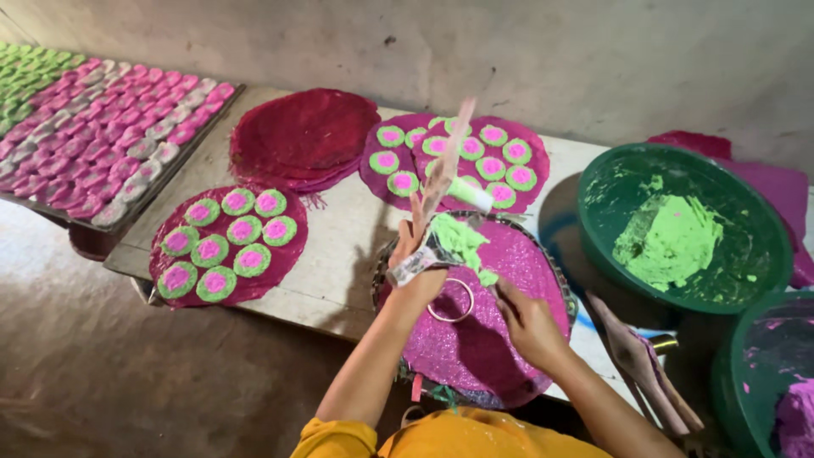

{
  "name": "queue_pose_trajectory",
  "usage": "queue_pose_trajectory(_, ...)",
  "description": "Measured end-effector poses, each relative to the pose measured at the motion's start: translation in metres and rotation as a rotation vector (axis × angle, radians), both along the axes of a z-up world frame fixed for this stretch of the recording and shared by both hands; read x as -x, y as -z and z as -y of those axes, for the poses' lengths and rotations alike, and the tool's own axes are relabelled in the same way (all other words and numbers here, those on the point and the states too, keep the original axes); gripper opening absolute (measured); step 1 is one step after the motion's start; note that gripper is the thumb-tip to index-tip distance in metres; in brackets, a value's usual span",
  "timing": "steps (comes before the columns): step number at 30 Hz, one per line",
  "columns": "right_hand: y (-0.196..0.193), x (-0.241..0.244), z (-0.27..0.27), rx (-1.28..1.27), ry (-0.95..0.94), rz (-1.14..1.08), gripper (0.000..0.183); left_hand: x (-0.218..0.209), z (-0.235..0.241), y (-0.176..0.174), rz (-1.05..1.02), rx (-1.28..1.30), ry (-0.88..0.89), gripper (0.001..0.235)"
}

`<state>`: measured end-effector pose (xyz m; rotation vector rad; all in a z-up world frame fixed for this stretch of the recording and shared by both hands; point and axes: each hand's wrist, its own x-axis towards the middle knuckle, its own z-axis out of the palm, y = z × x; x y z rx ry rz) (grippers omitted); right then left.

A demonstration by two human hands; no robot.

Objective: The person applies green dough to the center of pink circular patterns on a large round sheet using a specialized wooden tool. They scoop the dough from a green bowl and press it onto the sheet, eventually lifting the completed sheet from the table.

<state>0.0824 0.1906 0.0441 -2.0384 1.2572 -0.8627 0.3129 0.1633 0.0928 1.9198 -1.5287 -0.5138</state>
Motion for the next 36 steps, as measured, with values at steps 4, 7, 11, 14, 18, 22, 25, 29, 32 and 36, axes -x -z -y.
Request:
queue_pose_trajectory(4,0.007,0.014,-0.016,-0.165,-0.008,-0.096,0.047,-0.014,0.004,0.014,0.293,0.222,0.085,0.094)
queue_pose_trajectory(7,-0.012,0.037,0.003,-0.081,-0.086,-0.088,0.038,-0.018,0.004,0.008,0.339,0.211,0.112,0.085)
queue_pose_trajectory(11,-0.028,0.036,0.023,-0.085,0.001,-0.060,0.039,-0.009,-0.015,-0.008,0.058,0.118,0.124,0.102)
queue_pose_trajectory(14,-0.041,0.020,0.022,0.016,-0.109,-0.083,0.037,-0.005,-0.008,-0.024,0.065,-0.030,0.080,0.108)
queue_pose_trajectory(18,-0.092,0.026,0.009,-0.100,-0.129,-0.295,0.037,-0.019,-0.005,-0.011,0.168,0.098,0.003,0.105)
queue_pose_trajectory(22,-0.184,0.025,0.034,-0.325,-0.131,-0.867,0.032,-0.033,-0.011,0.025,0.249,0.624,0.188,0.084)
queue_pose_trajectory(25,-0.207,-0.007,0.043,-0.081,-0.396,-0.868,0.033,-0.017,-0.018,0.058,0.217,0.561,0.243,0.085)
queue_pose_trajectory(29,-0.163,-0.052,-0.002,0.325,-0.522,-1.311,0.029,0.004,-0.030,0.072,0.243,0.495,0.332,0.068)
queue_pose_trajectory(32,-0.147,-0.044,-0.022,0.777,-0.665,-1.122,0.029,-0.003,-0.050,0.062,-0.018,0.457,0.483,0.047)
queue_pose_trajectory(36,-0.189,0.001,-0.024,0.425,-0.500,-1.245,0.021,-0.024,-0.060,0.034,-0.042,-0.443,0.161,0.024)
